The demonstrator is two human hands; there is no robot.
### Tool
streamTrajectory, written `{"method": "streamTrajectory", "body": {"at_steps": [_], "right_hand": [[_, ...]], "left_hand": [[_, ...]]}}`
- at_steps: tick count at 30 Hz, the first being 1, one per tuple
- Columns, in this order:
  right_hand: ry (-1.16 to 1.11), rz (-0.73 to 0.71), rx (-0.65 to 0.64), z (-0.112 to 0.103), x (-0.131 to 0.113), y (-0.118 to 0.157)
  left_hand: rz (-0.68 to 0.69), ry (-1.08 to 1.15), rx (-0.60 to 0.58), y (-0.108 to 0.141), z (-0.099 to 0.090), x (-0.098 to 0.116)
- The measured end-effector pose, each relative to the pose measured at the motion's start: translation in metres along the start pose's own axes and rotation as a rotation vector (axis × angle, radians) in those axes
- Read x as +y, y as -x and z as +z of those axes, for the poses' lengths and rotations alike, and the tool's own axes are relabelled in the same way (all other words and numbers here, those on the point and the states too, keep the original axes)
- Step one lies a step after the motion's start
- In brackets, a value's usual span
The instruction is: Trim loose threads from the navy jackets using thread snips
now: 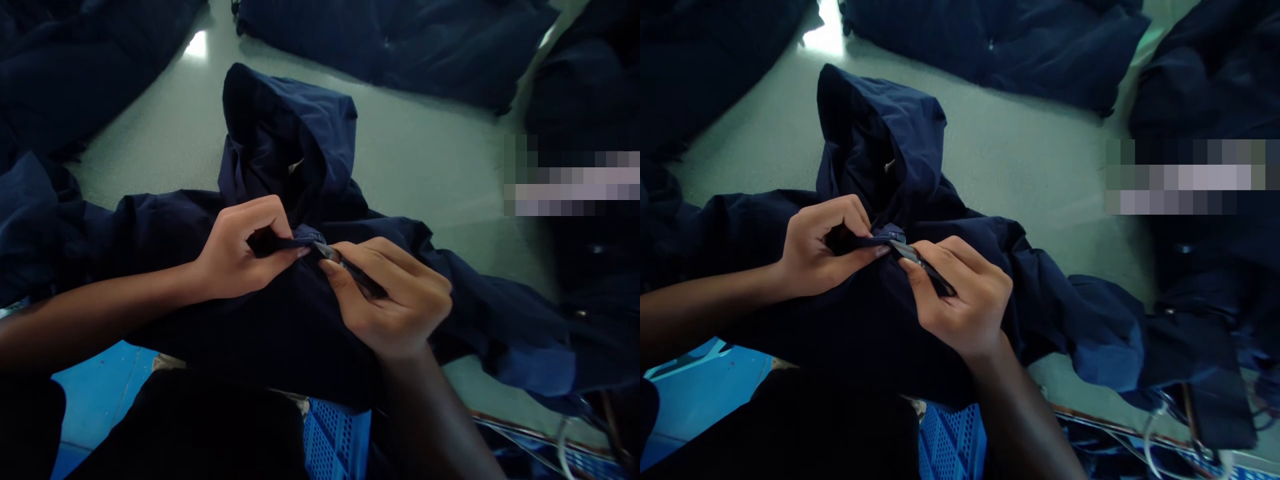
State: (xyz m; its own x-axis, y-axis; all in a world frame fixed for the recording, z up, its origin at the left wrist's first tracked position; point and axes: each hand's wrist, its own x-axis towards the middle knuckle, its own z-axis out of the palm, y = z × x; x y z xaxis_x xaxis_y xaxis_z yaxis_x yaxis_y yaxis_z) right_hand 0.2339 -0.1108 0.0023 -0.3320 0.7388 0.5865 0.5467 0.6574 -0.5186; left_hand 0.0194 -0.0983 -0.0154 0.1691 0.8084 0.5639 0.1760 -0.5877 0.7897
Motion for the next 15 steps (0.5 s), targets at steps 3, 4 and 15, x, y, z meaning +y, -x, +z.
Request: {"method": "streamTrajectory", "body": {"at_steps": [3,4,15], "right_hand": [[0.009,-0.007,0.003,0.0006,0.0003,0.0005],[0.011,-0.008,0.006,0.0007,0.0003,0.0007],[-0.241,0.273,0.100,-0.0040,0.0033,0.0056]], "left_hand": [[0.001,0.005,-0.003,0.0000,0.0001,0.0000],[0.000,0.005,-0.003,0.0000,0.0002,0.0001],[-0.010,0.025,-0.090,-0.0020,-0.0018,0.0020]]}}
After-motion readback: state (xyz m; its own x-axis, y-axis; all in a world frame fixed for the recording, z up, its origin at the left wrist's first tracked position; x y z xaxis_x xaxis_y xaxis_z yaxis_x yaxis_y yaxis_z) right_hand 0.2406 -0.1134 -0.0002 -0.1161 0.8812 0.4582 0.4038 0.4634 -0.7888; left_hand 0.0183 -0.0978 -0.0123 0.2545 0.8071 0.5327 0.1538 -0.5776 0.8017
